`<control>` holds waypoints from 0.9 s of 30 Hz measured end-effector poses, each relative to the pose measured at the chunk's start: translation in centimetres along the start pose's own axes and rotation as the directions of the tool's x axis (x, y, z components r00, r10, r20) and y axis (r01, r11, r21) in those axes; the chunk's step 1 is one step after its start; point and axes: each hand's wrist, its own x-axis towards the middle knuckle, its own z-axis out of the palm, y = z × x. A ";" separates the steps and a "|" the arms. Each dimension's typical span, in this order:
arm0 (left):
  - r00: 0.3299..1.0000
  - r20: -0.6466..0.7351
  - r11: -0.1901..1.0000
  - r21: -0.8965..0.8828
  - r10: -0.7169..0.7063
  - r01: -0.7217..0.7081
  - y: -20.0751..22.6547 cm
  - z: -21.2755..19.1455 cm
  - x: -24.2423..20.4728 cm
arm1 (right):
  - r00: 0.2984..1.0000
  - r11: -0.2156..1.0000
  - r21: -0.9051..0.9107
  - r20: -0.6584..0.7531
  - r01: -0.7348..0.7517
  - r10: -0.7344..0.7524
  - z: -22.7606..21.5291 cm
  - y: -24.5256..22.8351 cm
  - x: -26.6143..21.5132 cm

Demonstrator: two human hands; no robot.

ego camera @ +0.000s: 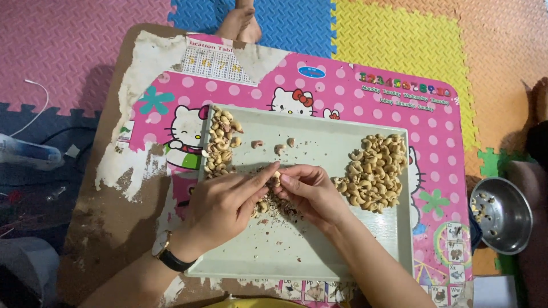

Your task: Manually peeling the skin off cashew nuts and sorting them on a tray.

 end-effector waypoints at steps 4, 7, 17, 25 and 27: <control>0.998 0.053 0.996 -0.077 -0.035 0.039 -0.9 0.7 0.0 | 0.991 0.992 -0.041 -0.062 0.118 -0.120 -0.8 1.8 0.5; 0.999 0.051 1.000 0.017 0.000 -0.001 -1.4 0.8 0.0 | 0.993 0.994 -0.033 -0.060 0.105 -0.106 -0.8 1.8 0.5; 0.998 0.061 0.990 -0.139 -0.029 0.037 -0.3 -0.4 0.6 | 0.988 0.990 -0.056 -0.083 0.128 -0.132 0.0 1.3 0.4; 0.999 0.041 0.998 -0.059 -0.008 0.010 -1.2 1.0 -0.2 | 0.989 0.993 -0.026 -0.088 0.119 -0.121 -0.5 2.1 0.8; 0.999 0.038 1.000 -0.019 -0.014 0.015 -1.5 1.4 -0.4 | 0.989 0.993 -0.006 -0.097 0.116 -0.116 -0.4 2.0 0.7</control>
